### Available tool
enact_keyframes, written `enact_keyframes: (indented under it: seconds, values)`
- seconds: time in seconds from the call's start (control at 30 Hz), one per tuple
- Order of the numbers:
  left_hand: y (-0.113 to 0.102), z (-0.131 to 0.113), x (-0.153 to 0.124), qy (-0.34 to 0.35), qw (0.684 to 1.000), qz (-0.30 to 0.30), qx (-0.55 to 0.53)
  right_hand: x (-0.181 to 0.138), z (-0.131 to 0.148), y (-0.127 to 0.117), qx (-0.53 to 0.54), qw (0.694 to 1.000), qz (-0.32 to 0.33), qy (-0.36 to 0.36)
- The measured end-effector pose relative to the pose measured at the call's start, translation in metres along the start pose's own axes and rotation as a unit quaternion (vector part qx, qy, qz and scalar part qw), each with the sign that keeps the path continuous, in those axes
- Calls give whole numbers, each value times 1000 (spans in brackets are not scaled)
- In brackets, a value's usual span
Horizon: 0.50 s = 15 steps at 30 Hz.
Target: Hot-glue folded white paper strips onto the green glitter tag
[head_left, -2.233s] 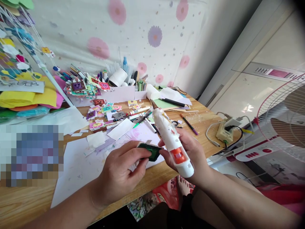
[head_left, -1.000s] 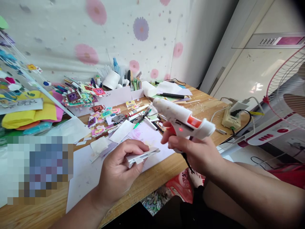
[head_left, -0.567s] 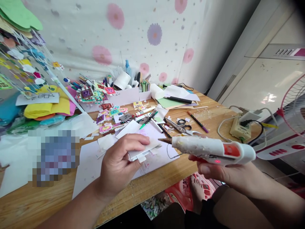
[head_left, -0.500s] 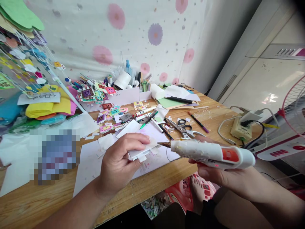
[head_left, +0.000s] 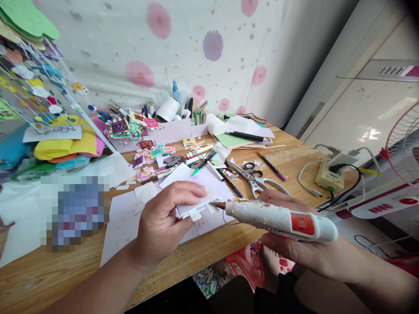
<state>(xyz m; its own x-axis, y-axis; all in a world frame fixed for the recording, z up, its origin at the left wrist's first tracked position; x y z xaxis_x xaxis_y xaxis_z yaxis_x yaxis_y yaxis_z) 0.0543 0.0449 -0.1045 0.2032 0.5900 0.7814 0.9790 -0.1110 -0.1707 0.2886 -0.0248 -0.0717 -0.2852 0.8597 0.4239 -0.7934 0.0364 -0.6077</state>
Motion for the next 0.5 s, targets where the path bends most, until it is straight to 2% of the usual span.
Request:
enact_keyframes:
  seconds: [0.5]
  values:
    - [-1,-2,-1,-3,1000,-2,22,0,4,2,-6,998,-56,-1]
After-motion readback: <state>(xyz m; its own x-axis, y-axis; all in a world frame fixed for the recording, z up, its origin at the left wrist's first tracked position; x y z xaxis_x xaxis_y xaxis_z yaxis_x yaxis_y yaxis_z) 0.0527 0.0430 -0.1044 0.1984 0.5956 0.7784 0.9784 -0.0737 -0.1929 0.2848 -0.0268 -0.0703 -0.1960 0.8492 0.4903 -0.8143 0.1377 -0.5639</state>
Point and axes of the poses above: each hand's wrist, its own x-axis towards the middle knuckle, its own y-axis out of the palm, z = x × y, the point moved 2 cm from there along x, towards the middle knuckle, and after that the axes turned 11 degrees about -z, right-handed, at the moved point
